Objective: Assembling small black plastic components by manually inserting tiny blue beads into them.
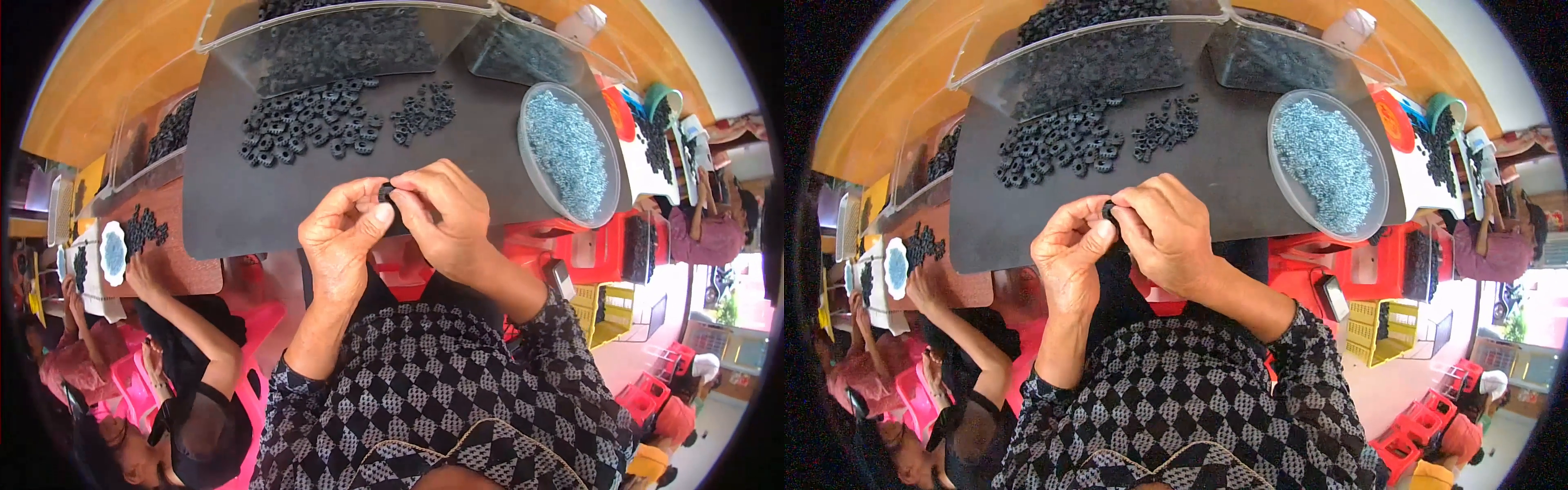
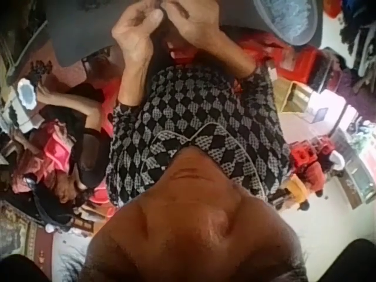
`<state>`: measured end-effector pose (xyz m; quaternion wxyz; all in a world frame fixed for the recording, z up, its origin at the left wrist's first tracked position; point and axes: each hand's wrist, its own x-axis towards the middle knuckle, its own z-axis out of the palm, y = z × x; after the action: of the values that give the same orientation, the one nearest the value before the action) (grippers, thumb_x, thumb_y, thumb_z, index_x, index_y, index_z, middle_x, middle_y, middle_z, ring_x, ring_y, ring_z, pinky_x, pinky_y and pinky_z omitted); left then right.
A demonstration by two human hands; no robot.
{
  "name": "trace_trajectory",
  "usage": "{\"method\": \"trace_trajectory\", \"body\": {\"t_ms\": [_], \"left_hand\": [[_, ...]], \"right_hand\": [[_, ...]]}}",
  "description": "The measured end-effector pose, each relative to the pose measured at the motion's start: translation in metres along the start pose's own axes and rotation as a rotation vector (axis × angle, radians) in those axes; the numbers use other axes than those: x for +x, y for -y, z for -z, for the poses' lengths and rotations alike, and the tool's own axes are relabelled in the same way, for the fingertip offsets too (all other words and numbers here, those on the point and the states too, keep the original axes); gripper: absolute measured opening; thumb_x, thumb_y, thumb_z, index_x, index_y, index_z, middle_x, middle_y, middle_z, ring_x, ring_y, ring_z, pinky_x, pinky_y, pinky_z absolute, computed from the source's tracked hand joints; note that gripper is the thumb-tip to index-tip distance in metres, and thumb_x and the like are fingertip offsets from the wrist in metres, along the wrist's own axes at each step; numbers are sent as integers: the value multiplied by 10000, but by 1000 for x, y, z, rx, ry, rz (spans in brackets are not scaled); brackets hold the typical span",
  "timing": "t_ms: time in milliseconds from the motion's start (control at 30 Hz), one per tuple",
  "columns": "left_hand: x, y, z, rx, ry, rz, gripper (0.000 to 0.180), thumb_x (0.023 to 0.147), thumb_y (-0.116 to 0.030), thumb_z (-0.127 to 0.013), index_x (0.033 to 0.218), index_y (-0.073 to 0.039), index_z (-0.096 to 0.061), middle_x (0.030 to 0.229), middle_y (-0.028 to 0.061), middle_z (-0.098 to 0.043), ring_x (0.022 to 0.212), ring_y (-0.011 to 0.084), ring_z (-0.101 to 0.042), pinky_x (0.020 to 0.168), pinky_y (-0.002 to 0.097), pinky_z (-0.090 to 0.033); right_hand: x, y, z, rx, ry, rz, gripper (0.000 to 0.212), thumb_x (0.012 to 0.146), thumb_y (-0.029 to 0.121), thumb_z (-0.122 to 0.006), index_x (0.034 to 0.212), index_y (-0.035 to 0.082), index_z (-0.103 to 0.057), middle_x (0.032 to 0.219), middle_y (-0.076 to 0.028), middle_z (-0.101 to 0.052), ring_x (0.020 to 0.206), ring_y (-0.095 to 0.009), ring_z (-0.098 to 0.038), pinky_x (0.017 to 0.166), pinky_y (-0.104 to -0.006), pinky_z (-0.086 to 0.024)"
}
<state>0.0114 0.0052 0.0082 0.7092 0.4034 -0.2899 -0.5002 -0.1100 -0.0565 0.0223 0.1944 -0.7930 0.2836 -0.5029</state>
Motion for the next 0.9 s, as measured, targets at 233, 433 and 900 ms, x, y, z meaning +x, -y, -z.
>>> {"method": "trace_trajectory", "body": {"t_ms": [233, 433, 900], "left_hand": [[8, 6, 8, 281, 14, -168, 238, 790, 34, -673, 1028, 24, -658, 856, -19, -517, 774, 67, -463, 704, 185, -402], [8, 15, 11, 295, -27, -135, 206, 809, -7, -675, 1012, 17, -652, 846, -21, -527, 745, 61, -472, 687, 182, -405], [8, 11, 12, 392, 7, -204, 185, 812, -42, -681, 992, -1, -666, 835, -15, -520, 745, 66, -466, 675, 191, -404]], "right_hand": [[7, -27, 23, -254, 94, -81, 132, 748, 47, -674, 872, 26, -629, 733, -106, -588, 663, -269, -577, 592, -363, -459], [18, -55, 13, -476, 105, -73, 153, 712, 94, -730, 822, 41, -639, 735, -86, -591, 666, -253, -574, 587, -358, -459], [22, -60, 2, -566, 124, -14, 107, 713, 74, -686, 768, 59, -595, 716, -95, -564, 704, -297, -563, 608, -403, -449]]}}
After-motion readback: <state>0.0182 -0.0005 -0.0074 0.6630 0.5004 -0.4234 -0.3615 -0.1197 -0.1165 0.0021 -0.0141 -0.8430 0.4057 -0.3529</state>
